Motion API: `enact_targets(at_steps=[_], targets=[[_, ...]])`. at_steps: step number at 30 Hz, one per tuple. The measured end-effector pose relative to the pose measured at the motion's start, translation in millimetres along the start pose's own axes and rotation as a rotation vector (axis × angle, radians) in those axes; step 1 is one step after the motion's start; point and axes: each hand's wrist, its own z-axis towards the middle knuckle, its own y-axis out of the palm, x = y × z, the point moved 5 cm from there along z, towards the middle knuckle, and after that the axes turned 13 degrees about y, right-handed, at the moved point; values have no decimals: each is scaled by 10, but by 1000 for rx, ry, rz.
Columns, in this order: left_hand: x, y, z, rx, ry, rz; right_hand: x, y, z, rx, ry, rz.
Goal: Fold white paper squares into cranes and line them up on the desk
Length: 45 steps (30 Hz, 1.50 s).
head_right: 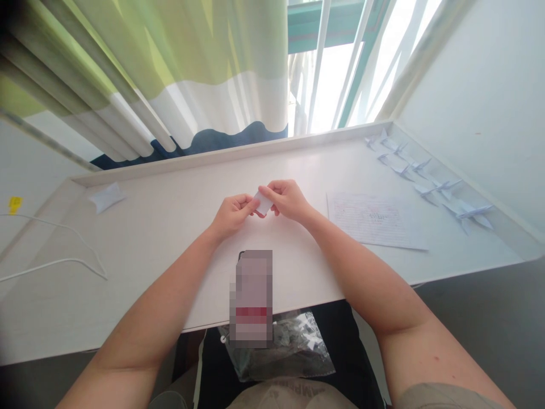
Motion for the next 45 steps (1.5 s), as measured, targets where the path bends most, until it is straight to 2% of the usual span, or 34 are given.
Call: enact_targets(at_steps=[6,13,19,25,34,40,45], targets=[[-10,22,-25,-45,-45,-19,3,22,8,-6,-10,-90],[-39,62,-17,-6,-97,-153,-105,-14,-19,47,-105,-61],[31,90,-9,-16,-88,-234,-34,8,8,65,-54,-18],[22,186,-41,-55,-193,-279,3,9,21,91,-55,-7],[11,168,-44,-136,-166,-291,19,12,38,61,-17,29],[-33,135,-24,-71,-161,-227,-4,28,20,39,-21,-11],[-51,100,-10,-67,-128,-187,3,57,1,-9,5,-44]])
